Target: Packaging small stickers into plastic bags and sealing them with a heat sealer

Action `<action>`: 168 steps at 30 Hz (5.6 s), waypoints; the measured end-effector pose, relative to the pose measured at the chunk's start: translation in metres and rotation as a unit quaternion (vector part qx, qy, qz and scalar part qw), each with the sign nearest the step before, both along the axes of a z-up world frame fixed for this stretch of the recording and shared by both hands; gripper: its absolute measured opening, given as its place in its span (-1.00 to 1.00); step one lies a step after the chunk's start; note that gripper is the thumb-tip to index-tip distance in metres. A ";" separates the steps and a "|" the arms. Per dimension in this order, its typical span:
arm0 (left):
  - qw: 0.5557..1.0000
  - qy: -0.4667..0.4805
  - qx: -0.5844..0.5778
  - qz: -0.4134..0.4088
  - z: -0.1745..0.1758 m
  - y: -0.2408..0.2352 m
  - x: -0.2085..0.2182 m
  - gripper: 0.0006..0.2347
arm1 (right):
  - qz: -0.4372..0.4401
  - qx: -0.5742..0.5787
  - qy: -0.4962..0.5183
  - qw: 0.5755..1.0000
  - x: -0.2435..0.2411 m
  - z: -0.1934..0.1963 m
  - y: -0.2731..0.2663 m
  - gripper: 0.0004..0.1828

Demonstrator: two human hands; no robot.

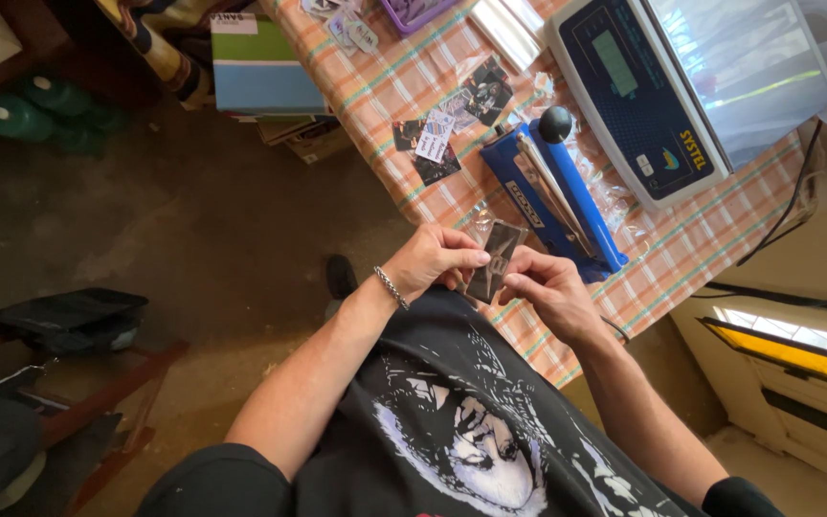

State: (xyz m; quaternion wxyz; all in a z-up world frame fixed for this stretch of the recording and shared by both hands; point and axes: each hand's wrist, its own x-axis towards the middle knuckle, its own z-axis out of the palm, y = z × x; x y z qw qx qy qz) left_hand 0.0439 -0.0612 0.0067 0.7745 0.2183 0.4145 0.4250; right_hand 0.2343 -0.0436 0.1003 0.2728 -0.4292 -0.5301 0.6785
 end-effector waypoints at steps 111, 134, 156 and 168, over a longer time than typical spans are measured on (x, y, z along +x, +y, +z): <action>0.970 0.047 -0.110 0.212 -0.074 0.077 0.136 -0.83 | 0.245 0.259 -0.489 0.797 -0.030 -0.002 0.208 -0.79; 0.971 0.179 -0.043 0.154 -0.066 0.087 0.113 -0.79 | 0.237 0.182 -0.516 0.803 -0.026 -0.022 0.225 -0.81; 0.957 0.229 -0.060 0.170 -0.071 0.086 0.122 -0.77 | 0.239 0.153 -0.514 0.809 -0.032 -0.017 0.223 -0.85; 0.932 0.146 -0.106 0.315 -0.068 0.011 0.103 -0.75 | 0.241 0.177 -0.499 0.814 -0.022 -0.022 0.227 -0.82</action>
